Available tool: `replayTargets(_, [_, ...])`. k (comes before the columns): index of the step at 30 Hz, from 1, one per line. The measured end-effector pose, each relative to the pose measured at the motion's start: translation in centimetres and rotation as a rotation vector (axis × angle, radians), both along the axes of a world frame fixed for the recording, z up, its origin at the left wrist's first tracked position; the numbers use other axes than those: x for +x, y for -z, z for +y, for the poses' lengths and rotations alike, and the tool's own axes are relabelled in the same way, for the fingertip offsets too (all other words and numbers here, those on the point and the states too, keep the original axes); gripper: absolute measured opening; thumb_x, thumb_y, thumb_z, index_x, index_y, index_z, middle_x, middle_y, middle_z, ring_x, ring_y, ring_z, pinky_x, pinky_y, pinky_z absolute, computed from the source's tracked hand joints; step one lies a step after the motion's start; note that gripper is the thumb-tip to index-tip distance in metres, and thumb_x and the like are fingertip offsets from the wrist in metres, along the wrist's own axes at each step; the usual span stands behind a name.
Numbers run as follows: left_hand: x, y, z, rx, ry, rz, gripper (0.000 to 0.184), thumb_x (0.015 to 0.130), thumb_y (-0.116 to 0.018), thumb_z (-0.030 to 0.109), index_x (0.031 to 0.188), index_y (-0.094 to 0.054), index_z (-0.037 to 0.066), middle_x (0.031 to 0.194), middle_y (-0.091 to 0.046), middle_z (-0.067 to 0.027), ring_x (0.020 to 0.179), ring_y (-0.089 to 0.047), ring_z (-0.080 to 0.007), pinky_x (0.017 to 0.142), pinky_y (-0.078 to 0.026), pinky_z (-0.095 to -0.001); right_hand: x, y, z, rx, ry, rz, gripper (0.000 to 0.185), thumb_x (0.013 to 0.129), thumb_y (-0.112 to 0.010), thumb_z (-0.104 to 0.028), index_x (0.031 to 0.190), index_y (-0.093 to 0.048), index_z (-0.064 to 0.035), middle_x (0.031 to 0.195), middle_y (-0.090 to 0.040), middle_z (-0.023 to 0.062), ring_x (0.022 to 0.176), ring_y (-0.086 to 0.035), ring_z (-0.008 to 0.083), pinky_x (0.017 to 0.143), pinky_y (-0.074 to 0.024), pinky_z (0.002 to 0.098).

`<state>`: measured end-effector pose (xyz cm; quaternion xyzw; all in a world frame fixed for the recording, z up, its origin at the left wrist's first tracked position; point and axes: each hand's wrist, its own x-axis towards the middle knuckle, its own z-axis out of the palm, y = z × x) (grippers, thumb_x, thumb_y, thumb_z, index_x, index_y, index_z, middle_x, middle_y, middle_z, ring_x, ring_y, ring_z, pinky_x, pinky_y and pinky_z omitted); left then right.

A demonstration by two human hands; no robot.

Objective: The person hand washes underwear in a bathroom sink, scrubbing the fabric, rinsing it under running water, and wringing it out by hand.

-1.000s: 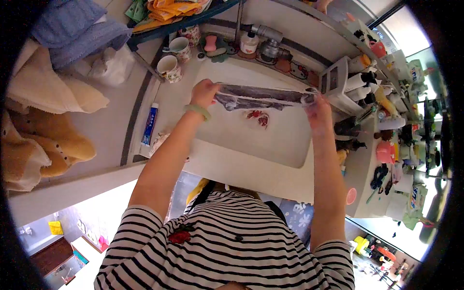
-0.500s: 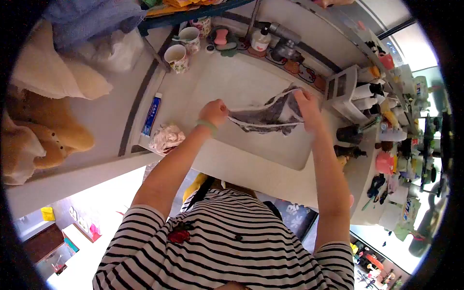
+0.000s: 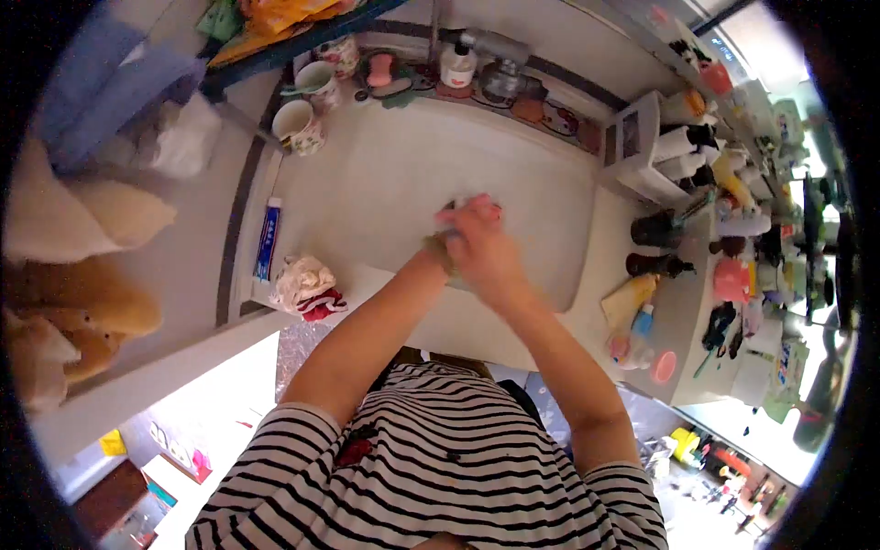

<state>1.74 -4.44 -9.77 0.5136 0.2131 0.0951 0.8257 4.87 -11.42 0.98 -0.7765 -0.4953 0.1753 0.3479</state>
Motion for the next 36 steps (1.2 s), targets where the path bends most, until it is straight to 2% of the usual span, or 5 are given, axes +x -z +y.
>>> replayTargets(7, [-1.3, 4.2, 4.0, -1.092, 0.105, -0.561, 0.056, 0.086, -0.036, 0.052, 0.126, -0.040, 0.012, 0.133, -0.034, -0.0154, 0.124, -0.030, -0.0326, 0.104, -0.020, -0.0422, -2.0, 3.4, -2.3, 0.127, -0.040, 0.191, 0.029, 0.076, -0.054, -0.004, 0.104, -0.054, -0.0085, 0.092, -0.053, 0.0121, 0.081, -0.055, 0.0245, 0.071, -0.0449, 0.0317])
replayTargets(24, [-1.4, -1.4, 5.4, -0.808, -0.212, -0.247, 0.057, 0.083, -0.043, 0.053, 0.119, -0.046, 0.009, 0.123, -0.046, -0.0153, 0.118, -0.038, -0.0300, 0.099, -0.028, -0.0440, 1.2, 6.7, -1.9, 0.261, -0.056, 0.544, 0.015, 0.071, -0.057, -0.005, 0.086, -0.057, -0.0056, 0.087, -0.055, 0.0104, 0.083, -0.055, 0.0265, 0.069, -0.0448, 0.0353])
replayTargets(27, [-1.5, -3.7, 5.5, -0.826, -0.185, -0.249, 0.057, 0.083, -0.042, 0.054, 0.120, -0.045, 0.010, 0.120, -0.048, -0.0155, 0.115, -0.041, -0.0297, 0.096, -0.032, -0.0447, 5.4, 7.3, -1.6, 0.165, 0.289, 0.616, 0.024, 0.073, -0.053, 0.004, 0.095, -0.056, -0.0049, 0.089, -0.056, 0.0023, 0.080, -0.050, 0.0124, 0.071, -0.0413, 0.0232])
replayTargets(30, [-1.8, -5.7, 5.8, -0.848, -0.096, -0.259, 0.060, 0.084, -0.039, 0.055, 0.123, -0.042, 0.009, 0.120, -0.048, -0.0166, 0.114, -0.042, -0.0301, 0.095, -0.033, -0.0455, 7.9, 7.8, -0.7, 0.110, 0.066, 0.422, 0.030, 0.072, -0.053, 0.003, 0.101, -0.055, -0.0040, 0.090, -0.056, 0.0027, 0.082, -0.050, 0.0118, 0.073, -0.0404, 0.0230])
replayTargets(36, [-2.4, -8.6, 7.3, -0.820, 0.163, -0.261, 0.064, 0.084, -0.034, 0.057, 0.127, -0.038, 0.009, 0.119, -0.048, -0.0184, 0.111, -0.046, -0.0309, 0.092, -0.036, -0.0461, 9.2, 5.7, 1.2, -0.112, -0.322, 1.032, 0.038, 0.068, -0.057, -0.006, 0.105, -0.055, -0.0001, 0.101, -0.059, 0.0090, 0.090, -0.055, 0.0170, 0.081, -0.0417, 0.0302])
